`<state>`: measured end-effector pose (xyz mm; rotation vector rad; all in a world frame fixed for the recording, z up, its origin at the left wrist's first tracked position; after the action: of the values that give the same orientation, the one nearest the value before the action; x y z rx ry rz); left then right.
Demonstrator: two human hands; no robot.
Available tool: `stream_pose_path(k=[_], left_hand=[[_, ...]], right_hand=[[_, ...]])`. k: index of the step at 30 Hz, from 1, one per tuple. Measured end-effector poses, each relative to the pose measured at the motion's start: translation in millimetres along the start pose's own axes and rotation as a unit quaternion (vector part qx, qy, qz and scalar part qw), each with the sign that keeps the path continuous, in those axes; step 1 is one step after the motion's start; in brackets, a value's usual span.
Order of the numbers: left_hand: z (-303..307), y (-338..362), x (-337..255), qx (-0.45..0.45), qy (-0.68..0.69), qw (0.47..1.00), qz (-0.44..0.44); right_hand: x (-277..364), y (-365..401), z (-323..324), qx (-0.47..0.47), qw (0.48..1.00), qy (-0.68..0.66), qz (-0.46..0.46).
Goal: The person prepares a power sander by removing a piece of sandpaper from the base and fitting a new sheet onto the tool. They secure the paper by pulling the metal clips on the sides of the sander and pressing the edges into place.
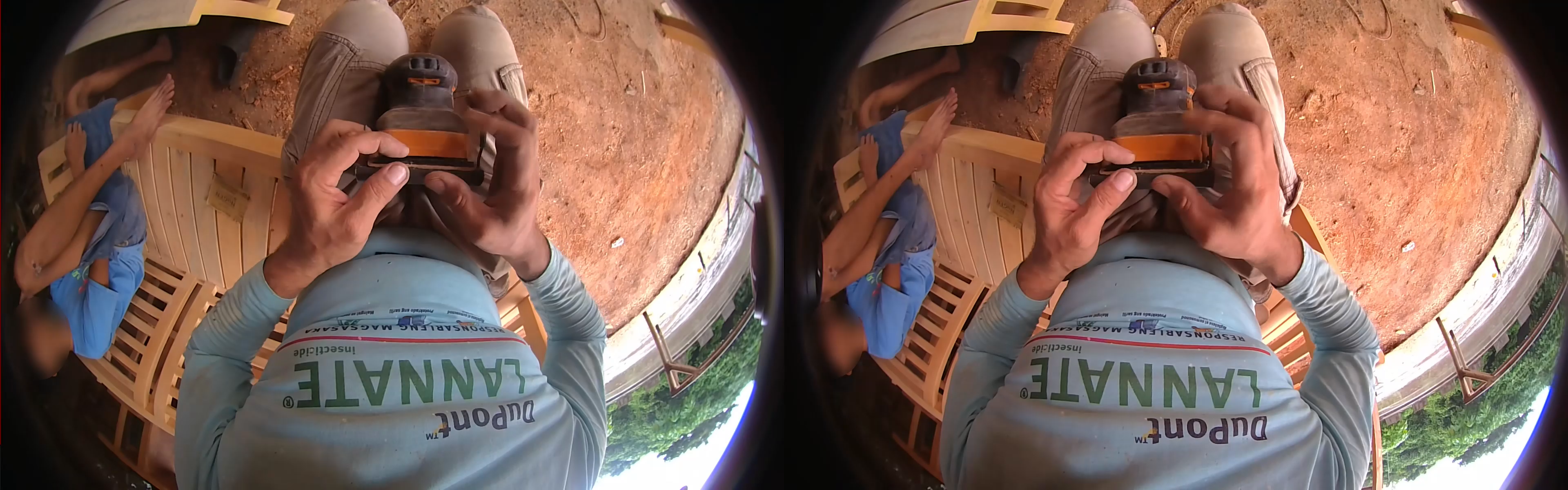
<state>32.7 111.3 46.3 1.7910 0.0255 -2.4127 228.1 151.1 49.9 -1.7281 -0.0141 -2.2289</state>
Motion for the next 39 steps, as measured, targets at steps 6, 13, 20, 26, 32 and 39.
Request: stream_pose_path(k=[6,13,20,26,32,39], left_hand=[[-2,2,-2,-0.017,-0.021,0.999,-0.032],[0,5,0,-0.006,-0.018,0.999,-0.034],[-2,4,5,-0.003,-0.011,1.0,-0.018],[-4,7,6,-0.018,0.001,1.0,-0.02],[-9,5,-2,-0.022,-0.037,0.997,-0.056],[-10,9,3,-0.016,0.0,0.999,-0.033]], right_hand=[[-28,16,-6,0.01,0.993,-0.071,-0.097],[-28,22,-13,-0.023,0.986,-0.101,-0.127],[-22,24,-19,-0.041,0.989,-0.087,-0.108],[-22,24,-21,-0.042,0.99,-0.085,-0.103],[-25,26,-20,-0.059,0.984,-0.117,-0.118],[-33,29,-19,-0.048,0.978,-0.145,-0.139]])
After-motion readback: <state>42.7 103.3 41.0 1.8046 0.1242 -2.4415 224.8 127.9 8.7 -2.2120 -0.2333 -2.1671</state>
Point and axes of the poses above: each hand's wrist, its own y-axis away from the middle knuckle, its own z-axis out of the back of the hand, x = y × z, the point moved 10 cm from there along -y, towards the middle knuckle, and after that the axes turned 7 degrees about -x, right-handed, at the moved point
